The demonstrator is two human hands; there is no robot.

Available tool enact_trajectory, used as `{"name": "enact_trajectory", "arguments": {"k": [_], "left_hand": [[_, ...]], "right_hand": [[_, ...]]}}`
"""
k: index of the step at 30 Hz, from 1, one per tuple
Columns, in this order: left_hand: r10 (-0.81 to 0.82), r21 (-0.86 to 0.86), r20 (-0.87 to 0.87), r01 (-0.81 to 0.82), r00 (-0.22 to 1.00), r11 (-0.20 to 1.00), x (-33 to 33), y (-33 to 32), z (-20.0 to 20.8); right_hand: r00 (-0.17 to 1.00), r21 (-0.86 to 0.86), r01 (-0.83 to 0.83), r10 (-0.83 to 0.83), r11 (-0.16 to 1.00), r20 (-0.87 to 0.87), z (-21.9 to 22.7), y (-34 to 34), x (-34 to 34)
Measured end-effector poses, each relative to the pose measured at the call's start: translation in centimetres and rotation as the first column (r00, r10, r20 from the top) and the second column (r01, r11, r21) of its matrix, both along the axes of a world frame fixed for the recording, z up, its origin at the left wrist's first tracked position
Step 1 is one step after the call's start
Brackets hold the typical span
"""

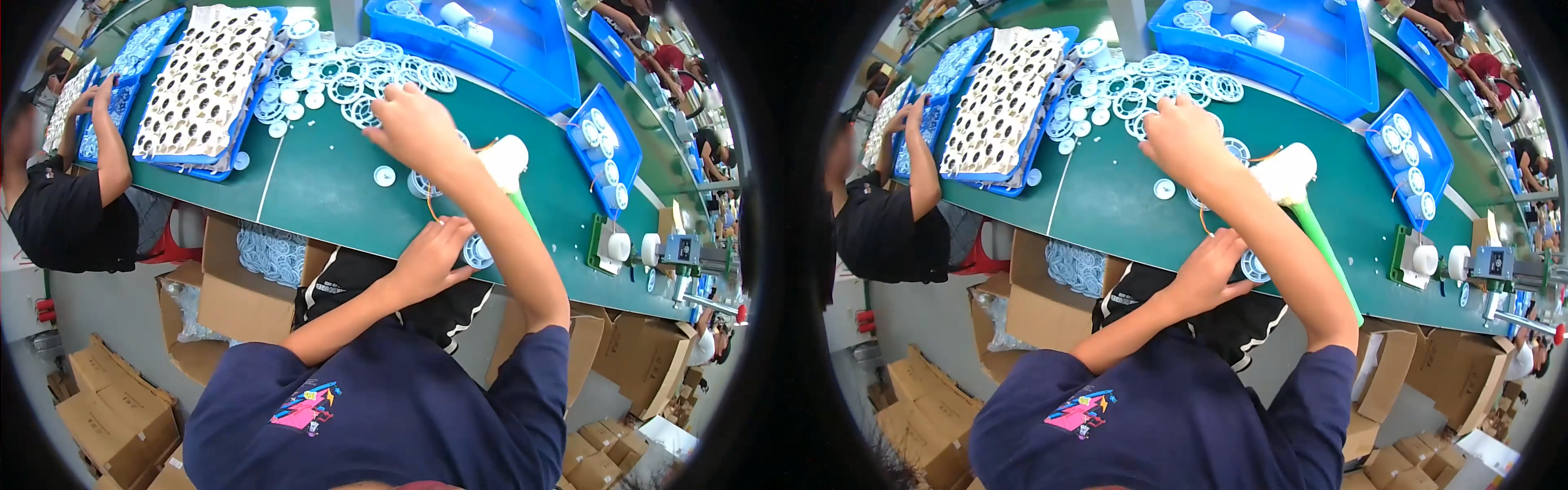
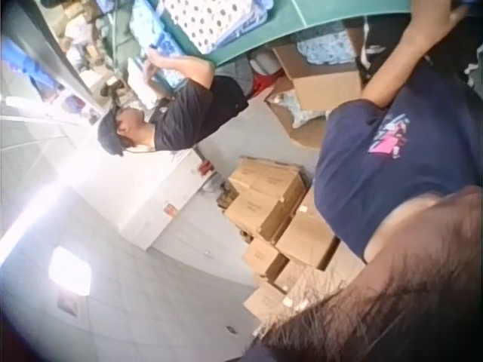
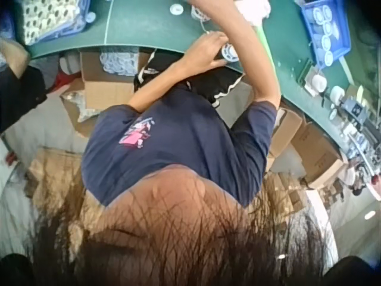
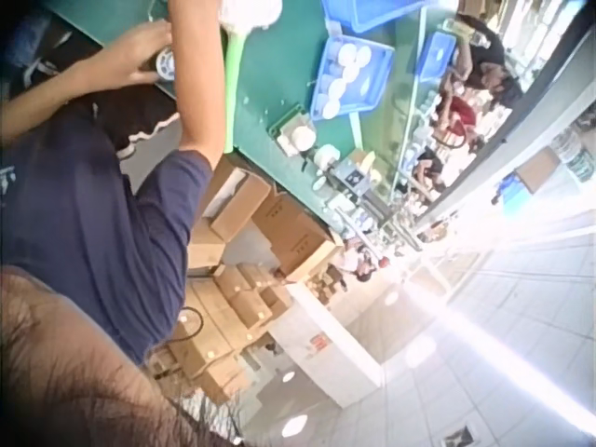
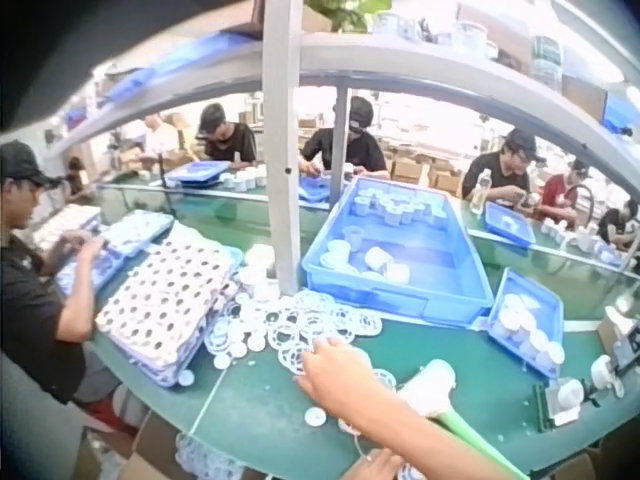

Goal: Manually assemble white plastic housings with wires and use a mallet to secure components.

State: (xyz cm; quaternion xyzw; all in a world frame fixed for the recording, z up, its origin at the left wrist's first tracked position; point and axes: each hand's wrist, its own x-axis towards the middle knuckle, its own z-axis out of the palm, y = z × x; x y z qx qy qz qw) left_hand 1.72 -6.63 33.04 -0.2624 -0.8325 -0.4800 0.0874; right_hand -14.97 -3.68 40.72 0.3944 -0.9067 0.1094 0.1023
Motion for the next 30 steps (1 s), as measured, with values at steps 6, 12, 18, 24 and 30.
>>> {"name": "enact_trajectory", "arguments": {"k": [6,12,18,24,30], "left_hand": [[-0.013,0.013,-0.012,0.014,1.0,1.0,0.1,0.2,-0.9],[0.008,-0.003,-0.039,-0.008,0.999,1.0,0.1,0.2,-0.9],[-0.031,0.019,-0.011,0.032,0.999,0.999,0.0,0.5,-0.3],[0.032,0.06,0.093,-0.038,0.995,0.997,0.3,0.4,0.8],[0.15,0.023,0.076,-0.152,0.986,0.988,0.9,2.3,0.6]], "right_hand": [[0.994,0.112,0.091,-0.083,0.99,-0.071,-4.0,-3.6,-1.9],[0.998,-0.122,0.003,0.004,0.992,0.058,-2.8,-3.7,-0.9],[0.991,-0.502,-0.069,0.117,0.862,0.066,3.0,1.2,3.0],[0.89,-0.65,0.452,-0.262,0.612,0.372,3.7,11.7,13.5],[0.749,-0.485,0.658,-0.564,0.576,0.347,-0.8,13.0,19.3]]}}
